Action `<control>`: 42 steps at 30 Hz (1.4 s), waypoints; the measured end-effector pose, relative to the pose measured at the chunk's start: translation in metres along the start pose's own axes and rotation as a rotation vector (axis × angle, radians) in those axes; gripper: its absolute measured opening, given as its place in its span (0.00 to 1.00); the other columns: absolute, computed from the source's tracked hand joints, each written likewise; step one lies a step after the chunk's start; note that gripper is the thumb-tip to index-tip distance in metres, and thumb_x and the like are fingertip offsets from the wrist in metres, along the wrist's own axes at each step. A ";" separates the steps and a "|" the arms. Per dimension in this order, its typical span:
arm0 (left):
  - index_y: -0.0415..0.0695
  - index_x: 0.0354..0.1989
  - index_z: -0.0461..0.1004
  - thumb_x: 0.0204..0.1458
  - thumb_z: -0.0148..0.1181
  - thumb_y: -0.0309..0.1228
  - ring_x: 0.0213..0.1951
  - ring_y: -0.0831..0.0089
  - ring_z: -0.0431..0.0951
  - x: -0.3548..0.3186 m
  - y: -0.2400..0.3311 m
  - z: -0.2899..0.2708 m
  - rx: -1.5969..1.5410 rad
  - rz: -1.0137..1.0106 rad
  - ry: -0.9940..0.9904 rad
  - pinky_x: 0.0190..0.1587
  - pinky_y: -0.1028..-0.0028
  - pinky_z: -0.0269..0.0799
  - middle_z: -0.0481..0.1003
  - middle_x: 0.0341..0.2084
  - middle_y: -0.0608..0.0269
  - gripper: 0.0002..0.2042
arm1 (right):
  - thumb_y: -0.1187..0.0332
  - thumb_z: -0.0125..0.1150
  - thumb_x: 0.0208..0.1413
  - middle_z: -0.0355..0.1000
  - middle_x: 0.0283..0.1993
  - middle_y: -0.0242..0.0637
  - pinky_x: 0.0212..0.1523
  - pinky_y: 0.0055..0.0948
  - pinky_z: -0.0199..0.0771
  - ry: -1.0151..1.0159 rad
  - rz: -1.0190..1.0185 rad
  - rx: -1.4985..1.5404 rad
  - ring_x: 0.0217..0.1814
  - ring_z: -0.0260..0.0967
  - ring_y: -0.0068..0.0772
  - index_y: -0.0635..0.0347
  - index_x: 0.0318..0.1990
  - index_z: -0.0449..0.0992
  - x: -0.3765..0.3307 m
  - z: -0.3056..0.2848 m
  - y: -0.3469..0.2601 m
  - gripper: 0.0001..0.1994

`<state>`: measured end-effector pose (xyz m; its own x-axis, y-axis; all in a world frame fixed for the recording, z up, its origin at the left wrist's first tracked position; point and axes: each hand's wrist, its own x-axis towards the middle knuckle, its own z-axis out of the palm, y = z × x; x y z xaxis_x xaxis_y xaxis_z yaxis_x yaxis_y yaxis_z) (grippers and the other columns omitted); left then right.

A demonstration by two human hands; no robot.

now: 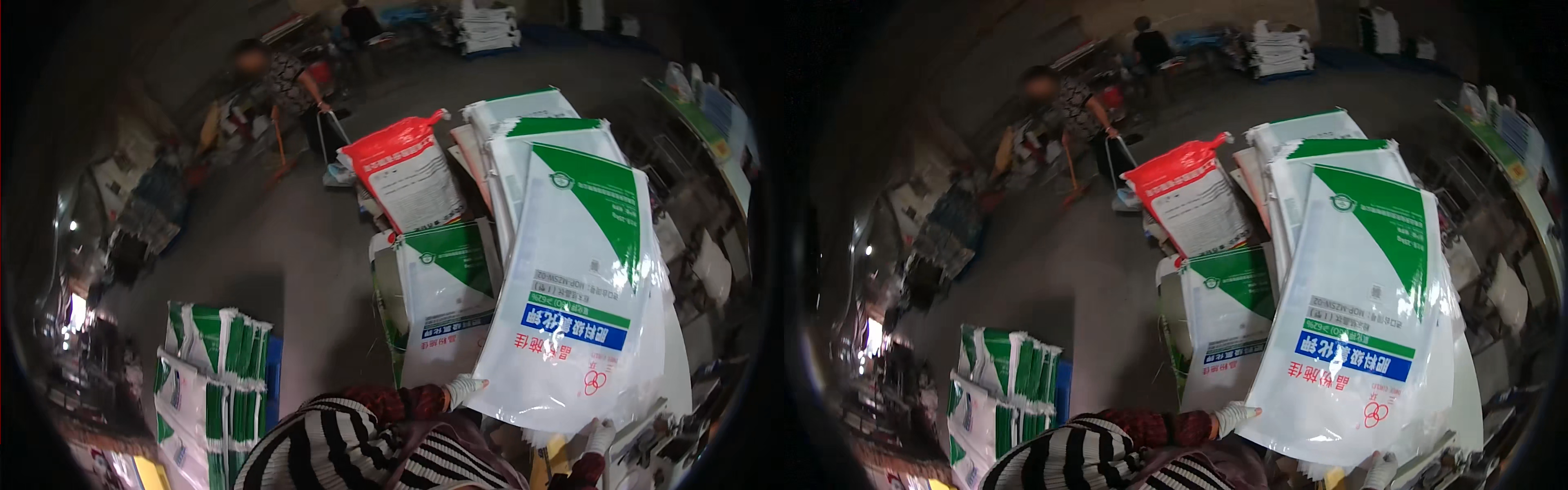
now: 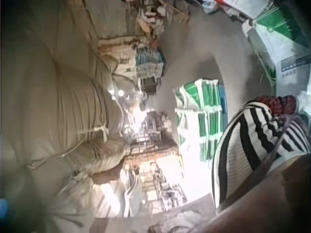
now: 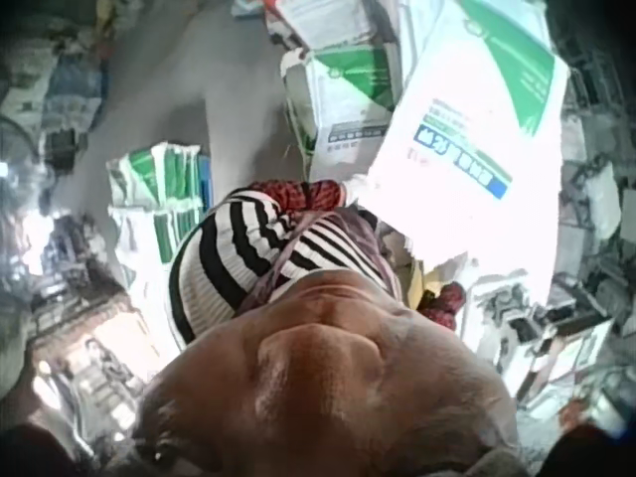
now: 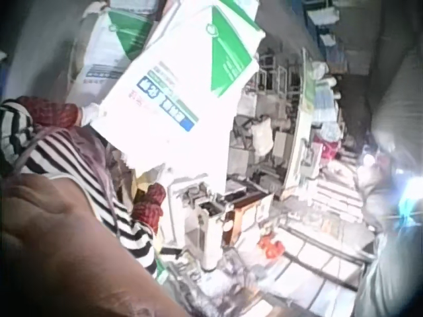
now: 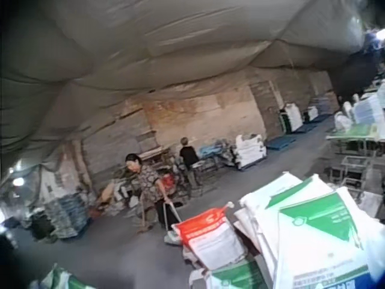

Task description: Sewing and stacking plastic industrial bags using a large sewing machine.

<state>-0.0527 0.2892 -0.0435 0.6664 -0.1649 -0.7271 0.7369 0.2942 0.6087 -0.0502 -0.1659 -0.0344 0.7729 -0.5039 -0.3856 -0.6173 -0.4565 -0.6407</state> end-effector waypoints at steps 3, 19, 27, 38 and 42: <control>0.33 0.49 0.70 0.51 0.61 0.36 0.39 0.66 0.77 -0.013 -0.002 0.005 -0.285 -0.092 -0.002 0.42 0.69 0.74 0.76 0.39 0.55 0.21 | 0.74 0.66 0.42 0.69 0.33 0.40 0.39 0.30 0.68 0.236 -0.294 -0.188 0.35 0.63 0.29 0.73 0.33 0.69 -0.013 0.009 -0.017 0.13; 0.47 0.39 0.76 0.57 0.44 0.44 0.33 0.55 0.77 -0.176 0.031 -0.155 0.662 0.329 0.636 0.38 0.64 0.71 0.77 0.30 0.51 0.16 | 0.70 0.58 0.52 0.74 0.30 0.42 0.32 0.29 0.68 -0.218 -0.318 -0.097 0.29 0.67 0.26 0.68 0.34 0.75 -0.215 0.094 -0.072 0.09; 0.38 0.50 0.68 0.55 0.49 0.38 0.27 0.52 0.77 -0.162 0.059 -0.135 1.159 0.820 0.450 0.32 0.58 0.71 0.75 0.29 0.48 0.19 | 0.65 0.57 0.54 0.75 0.30 0.40 0.32 0.32 0.73 -0.241 0.073 -0.007 0.29 0.74 0.32 0.68 0.36 0.75 -0.209 0.036 -0.003 0.12; 0.36 0.49 0.70 0.53 0.55 0.30 0.23 0.54 0.75 -0.233 -0.065 -0.300 0.971 0.569 0.829 0.29 0.60 0.71 0.74 0.21 0.52 0.16 | 0.75 0.51 0.55 0.71 0.37 0.32 0.41 0.23 0.67 -0.588 -0.155 0.255 0.37 0.67 0.24 0.63 0.48 0.71 -0.271 0.185 -0.107 0.13; 0.38 0.48 0.70 0.55 0.51 0.32 0.30 0.47 0.75 -0.217 -0.127 -0.320 1.000 0.725 1.078 0.36 0.56 0.70 0.75 0.27 0.46 0.15 | 0.72 0.54 0.54 0.71 0.39 0.43 0.42 0.34 0.68 -0.589 -0.644 -0.390 0.41 0.69 0.41 0.62 0.47 0.72 -0.249 0.230 -0.161 0.13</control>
<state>-0.3269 0.5893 -0.0645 0.8186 0.5475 0.1736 0.3854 -0.7477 0.5407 -0.1095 0.2024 0.0123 0.8652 0.3308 -0.3769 0.0288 -0.7832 -0.6211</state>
